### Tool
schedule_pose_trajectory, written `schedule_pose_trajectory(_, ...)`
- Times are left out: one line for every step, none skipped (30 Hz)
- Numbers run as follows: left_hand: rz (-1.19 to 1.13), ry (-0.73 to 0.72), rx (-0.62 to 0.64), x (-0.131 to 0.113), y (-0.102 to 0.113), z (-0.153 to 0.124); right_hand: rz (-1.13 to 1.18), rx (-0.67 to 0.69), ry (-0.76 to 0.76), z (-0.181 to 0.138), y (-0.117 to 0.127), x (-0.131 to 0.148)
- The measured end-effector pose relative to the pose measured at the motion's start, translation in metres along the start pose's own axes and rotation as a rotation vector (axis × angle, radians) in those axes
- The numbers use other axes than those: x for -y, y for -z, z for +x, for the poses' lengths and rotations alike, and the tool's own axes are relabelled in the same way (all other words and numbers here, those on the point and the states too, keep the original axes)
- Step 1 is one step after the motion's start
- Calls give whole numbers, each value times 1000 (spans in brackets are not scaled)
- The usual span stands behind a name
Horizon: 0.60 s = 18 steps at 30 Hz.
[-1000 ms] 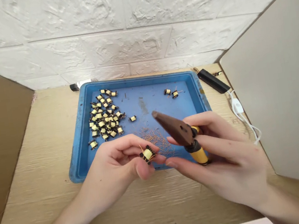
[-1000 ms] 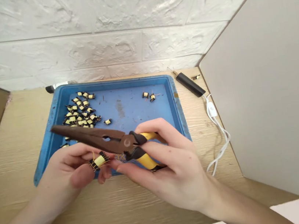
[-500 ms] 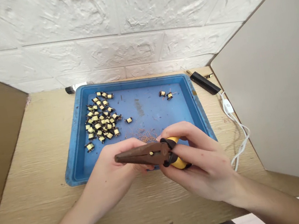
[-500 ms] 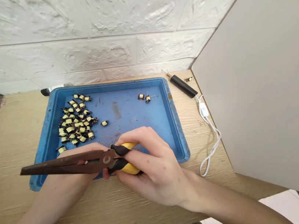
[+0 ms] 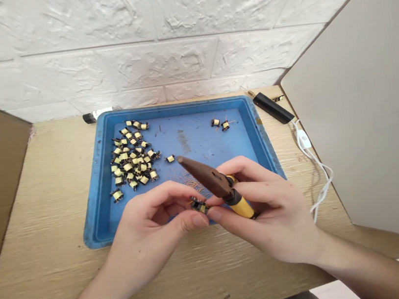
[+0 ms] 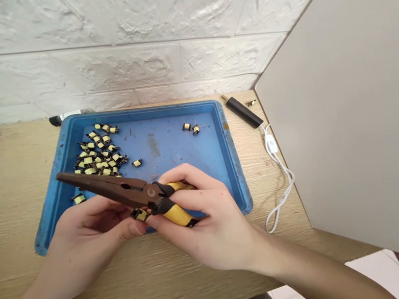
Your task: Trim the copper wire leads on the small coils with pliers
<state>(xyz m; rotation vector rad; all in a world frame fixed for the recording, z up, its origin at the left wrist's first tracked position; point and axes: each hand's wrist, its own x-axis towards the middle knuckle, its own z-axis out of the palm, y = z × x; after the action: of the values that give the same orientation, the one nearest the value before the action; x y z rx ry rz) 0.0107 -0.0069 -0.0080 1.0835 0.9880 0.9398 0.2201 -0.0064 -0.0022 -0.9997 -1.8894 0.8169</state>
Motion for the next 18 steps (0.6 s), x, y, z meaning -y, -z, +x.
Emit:
schedule_pose_trajectory(7,2,-7,-1,0,0,9,8,-2,1,1,0)
schedule_pose_trajectory(14,2,-13,-1,0,1,15,13,-3,1,2,0)
schedule_pose_trajectory(22,5,-17,-2,0,1,22,15,-5,2,3,0)
schedule_pose_trajectory(28,5,-16,-2,0,1,26,20,-6,2,4,0)
schedule_pose_trajectory(33,7,-14,-3,0,1,29,22,-11,2,4,1)
schedule_pose_trajectory(37,9,-9,-2,0,1,30,23,-15,2,4,1)
schedule_pose_trajectory(38,14,-4,-2,1,0,30,20,-22,2,4,2)
schedule_pose_trajectory(35,17,3,-2,1,0,31,14,-26,1,3,2)
schedule_pose_trajectory(30,19,12,-1,1,0,33,10,-31,1,3,2)
schedule_pose_trajectory(21,22,19,-1,2,-1,39,6,-34,0,2,2)
schedule_pose_trajectory(13,30,26,-1,2,-1,48,6,-38,0,2,2)
schedule_pose_trajectory(6,40,32,-1,3,-1,60,12,-44,0,2,2)
schedule_pose_trajectory(1,53,37,-1,3,-2,70,18,-50,0,1,2)
schedule_pose_trajectory(0,68,42,-1,3,-2,80,25,-53,0,1,2)
schedule_pose_trajectory(0,79,48,-1,3,-2,88,30,-57,0,1,1)
schedule_pose_trajectory(0,84,51,-2,3,-2,94,32,-58,0,1,1)
schedule_pose_trajectory(1,83,51,-2,3,-2,96,31,-59,0,1,1)
schedule_pose_trajectory(1,78,46,-3,3,-2,97,26,-60,0,1,1)
